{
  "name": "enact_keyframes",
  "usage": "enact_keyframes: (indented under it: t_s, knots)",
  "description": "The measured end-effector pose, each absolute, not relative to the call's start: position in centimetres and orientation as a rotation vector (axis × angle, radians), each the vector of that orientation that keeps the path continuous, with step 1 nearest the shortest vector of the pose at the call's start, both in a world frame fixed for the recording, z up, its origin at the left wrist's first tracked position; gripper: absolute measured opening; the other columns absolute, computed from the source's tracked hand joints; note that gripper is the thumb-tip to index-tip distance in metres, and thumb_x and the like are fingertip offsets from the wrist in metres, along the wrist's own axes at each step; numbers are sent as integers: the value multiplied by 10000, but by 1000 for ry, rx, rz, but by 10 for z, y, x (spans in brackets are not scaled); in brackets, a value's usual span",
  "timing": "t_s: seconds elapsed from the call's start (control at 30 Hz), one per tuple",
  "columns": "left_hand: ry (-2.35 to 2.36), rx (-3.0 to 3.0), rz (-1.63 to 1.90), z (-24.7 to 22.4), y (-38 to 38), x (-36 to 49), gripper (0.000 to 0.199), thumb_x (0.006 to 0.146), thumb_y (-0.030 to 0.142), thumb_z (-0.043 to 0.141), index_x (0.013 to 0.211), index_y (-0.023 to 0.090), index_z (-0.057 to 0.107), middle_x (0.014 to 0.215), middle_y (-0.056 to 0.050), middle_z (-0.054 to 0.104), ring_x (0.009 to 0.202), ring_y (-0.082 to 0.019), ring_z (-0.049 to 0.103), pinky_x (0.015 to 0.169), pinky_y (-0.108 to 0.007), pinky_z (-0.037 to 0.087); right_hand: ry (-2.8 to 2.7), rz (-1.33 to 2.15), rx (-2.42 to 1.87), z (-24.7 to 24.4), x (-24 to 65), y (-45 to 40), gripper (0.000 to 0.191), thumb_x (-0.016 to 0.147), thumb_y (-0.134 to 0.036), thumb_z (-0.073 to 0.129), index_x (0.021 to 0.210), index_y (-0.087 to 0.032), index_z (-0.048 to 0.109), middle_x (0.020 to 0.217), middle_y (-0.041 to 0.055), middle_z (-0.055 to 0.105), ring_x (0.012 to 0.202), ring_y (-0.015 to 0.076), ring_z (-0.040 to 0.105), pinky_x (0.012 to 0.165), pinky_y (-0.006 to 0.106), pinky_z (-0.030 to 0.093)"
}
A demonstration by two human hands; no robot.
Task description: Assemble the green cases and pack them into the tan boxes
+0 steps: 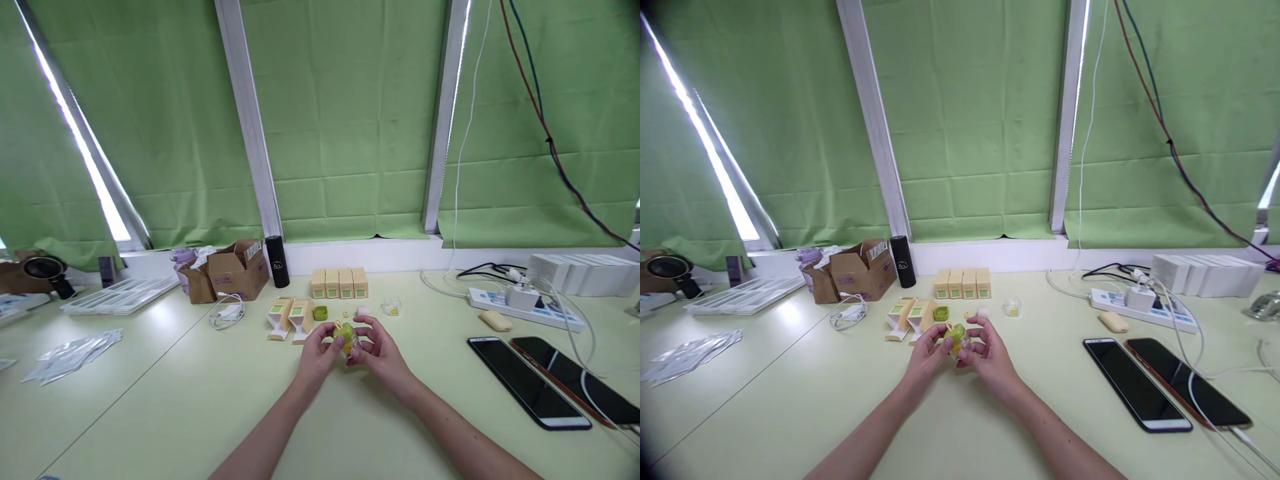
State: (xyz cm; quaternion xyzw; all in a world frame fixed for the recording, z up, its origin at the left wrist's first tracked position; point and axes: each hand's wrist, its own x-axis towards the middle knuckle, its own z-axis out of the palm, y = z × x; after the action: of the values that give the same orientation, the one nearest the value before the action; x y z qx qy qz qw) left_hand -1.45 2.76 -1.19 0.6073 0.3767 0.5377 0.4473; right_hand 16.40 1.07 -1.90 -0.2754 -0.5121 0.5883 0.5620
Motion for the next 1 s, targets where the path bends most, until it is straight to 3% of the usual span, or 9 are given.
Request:
enact_keyframes:
  t_s: [0.3,0.5,0.67,0.9,1.0]
  knots:
    - [885,1489,1319,-15,26,-12,577,765,541,840,1182,200,632,1201,-133,671,1103,-282,665,846,-354,578,-1161,1359,-667,-18,164,11,650,725,-409,911,1232,-301,520,1107,18,629,826,179,720,800,412,628]
    - [939,1448,1360,-17,27,-13,591,735,510,868,1178,177,665,1206,-147,685,1108,-302,681,903,-401,578,-1094,1378,-655,-10,168,8,568,755,-393,846,1207,-280,521,1114,50,697,881,231,747,842,473,625]
    - [922,1380,1421,-18,28,-16,622,753,527,853,1225,176,652,1271,-155,669,1042,-271,705,934,-408,577,-1028,1253,-735,-10,173,12,471,745,-296,733,1161,-247,519,903,12,736,718,203,726,724,409,617]
    - [915,1374,1442,-19,29,-16,632,759,528,851,1238,168,647,1246,-159,676,1047,-277,706,925,-415,579,-1052,1144,-781,-12,174,12,390,716,-209,661,1089,-235,552,619,-75,620,554,144,583,578,284,511]
    - [922,1392,1433,-19,28,-16,609,774,518,843,1240,176,653,1275,-161,673,1032,-272,711,928,-426,583,-1058,1093,-822,-10,176,12,344,763,-285,721,1066,-235,566,527,-107,520,478,122,489,519,257,439]
